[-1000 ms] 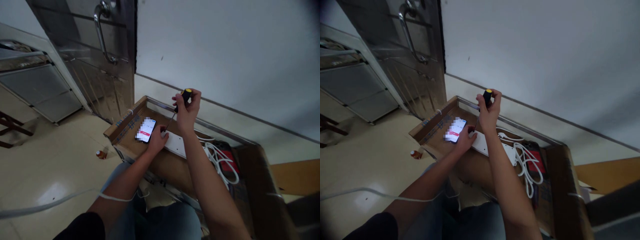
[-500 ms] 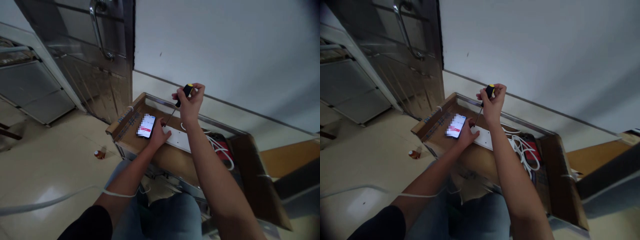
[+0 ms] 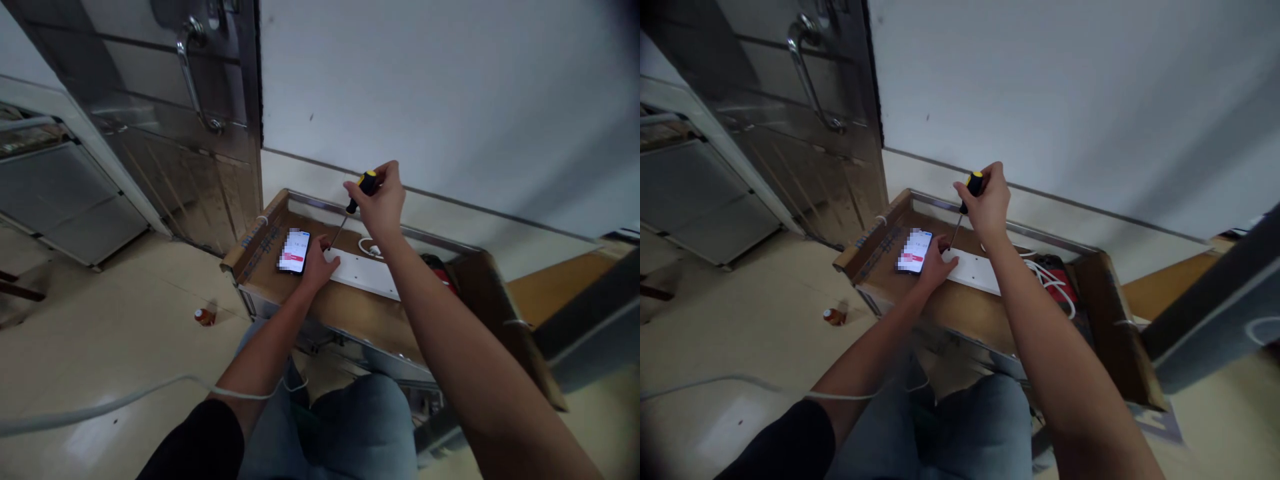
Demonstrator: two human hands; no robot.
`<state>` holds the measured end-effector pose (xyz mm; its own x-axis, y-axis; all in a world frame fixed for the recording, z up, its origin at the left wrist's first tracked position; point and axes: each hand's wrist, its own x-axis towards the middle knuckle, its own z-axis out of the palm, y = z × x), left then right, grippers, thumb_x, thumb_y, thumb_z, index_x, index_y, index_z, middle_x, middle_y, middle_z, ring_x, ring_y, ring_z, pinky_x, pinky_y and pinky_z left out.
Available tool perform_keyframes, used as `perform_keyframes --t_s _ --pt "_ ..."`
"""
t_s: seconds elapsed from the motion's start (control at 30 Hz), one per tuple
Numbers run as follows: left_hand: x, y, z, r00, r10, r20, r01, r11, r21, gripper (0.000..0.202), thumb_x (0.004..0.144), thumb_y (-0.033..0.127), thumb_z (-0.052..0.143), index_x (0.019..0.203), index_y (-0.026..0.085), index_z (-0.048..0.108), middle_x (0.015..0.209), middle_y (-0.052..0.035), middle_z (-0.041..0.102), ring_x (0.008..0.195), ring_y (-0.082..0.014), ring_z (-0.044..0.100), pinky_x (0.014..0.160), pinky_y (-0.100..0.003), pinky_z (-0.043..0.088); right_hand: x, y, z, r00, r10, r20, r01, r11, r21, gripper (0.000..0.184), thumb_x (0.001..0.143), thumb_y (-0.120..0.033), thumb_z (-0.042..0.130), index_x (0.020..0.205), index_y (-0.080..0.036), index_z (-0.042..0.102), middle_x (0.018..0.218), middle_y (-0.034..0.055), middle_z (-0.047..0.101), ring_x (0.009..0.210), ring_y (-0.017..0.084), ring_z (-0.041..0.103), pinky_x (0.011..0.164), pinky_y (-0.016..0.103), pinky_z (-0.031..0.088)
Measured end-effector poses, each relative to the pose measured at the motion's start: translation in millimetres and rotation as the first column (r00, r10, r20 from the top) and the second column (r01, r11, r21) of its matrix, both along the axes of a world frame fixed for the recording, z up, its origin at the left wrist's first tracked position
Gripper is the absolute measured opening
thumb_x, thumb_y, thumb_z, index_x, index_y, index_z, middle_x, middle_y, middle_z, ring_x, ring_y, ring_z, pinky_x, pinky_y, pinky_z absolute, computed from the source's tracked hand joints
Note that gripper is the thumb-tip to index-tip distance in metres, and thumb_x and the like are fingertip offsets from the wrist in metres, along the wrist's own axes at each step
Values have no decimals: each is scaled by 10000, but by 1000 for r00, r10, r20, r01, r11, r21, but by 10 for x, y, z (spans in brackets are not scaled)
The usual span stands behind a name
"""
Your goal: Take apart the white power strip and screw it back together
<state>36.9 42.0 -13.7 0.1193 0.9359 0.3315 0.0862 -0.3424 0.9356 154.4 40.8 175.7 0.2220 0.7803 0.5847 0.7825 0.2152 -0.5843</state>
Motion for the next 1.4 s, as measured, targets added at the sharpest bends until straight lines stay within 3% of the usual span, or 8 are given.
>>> perform_keyframes --t_s 0.13,0.3,0.4,0.53,0.67,0.9,1.17,1.4 --pt "8 26 6 999 41 -8 -41 999 27 212 874 151 740 1061 183 645 1082 -89 697 1055 -219 675 1008 -403 547 -9 -83 155 981 18 195 -7 998 -55 550 997 -605 455 1369 -200 456 1415 182 479 1251 277 554 1130 519 500" --pt "16 52 -4 996 90 -20 -89 995 44 30 967 173 647 991 183 663 1011 -79 718 994 -203 682 959 -378 550 30 -118 342 924 199 327 -126 965 -229 423 1026 -373 355 1364 -156 487 1381 171 540 1191 206 573 1124 420 508" --pt "17 62 -21 994 97 -43 -94 994 55 46 983 202 665 1007 166 680 1022 -69 721 999 -195 689 971 -387 566 102 -127 454 902 247 354 -129 937 -325 441 1020 -389 461 1374 -132 518 1209 125 632 1055 158 607 1054 385 535" --pt "28 83 -53 992 89 -84 -84 994 65 258 1015 369 685 1137 141 689 1127 -71 716 1042 -200 697 967 -428 603 123 -156 511 915 164 368 -28 937 -347 528 1007 -542 546 1341 -133 557 1057 76 656 951 126 611 979 357 549" --pt "29 112 -91 991 80 -112 -73 995 68 334 1030 405 664 1247 152 673 1233 -96 702 1082 -212 699 961 -433 618 85 -155 517 921 107 376 30 940 -340 579 1026 -609 482 1332 -125 567 1102 96 644 1019 139 619 992 369 562" --pt "-8 106 -81 986 75 -151 -64 995 79 364 1032 407 661 1301 162 657 1297 -108 683 1127 -226 691 981 -448 616 224 -175 752 864 323 386 -128 883 -451 498 1015 -480 584 1364 -125 577 1231 100 640 1114 138 639 1027 364 595" --pt "2 125 -50 975 108 -193 -96 993 70 356 1035 406 655 1300 169 660 1311 -110 679 1138 -226 688 993 -450 612 67 -191 719 891 231 392 -48 904 -424 513 1029 -539 530 1340 -135 589 1201 100 639 1114 141 627 1041 374 580" --pt "1 129 -48 973 111 -200 -101 993 61 363 1034 407 656 1308 168 657 1317 -112 677 1143 -229 687 994 -453 612 100 -227 825 849 372 375 -152 852 -502 498 1011 -470 592 1376 -132 564 1250 104 628 1095 131 632 991 341 602"
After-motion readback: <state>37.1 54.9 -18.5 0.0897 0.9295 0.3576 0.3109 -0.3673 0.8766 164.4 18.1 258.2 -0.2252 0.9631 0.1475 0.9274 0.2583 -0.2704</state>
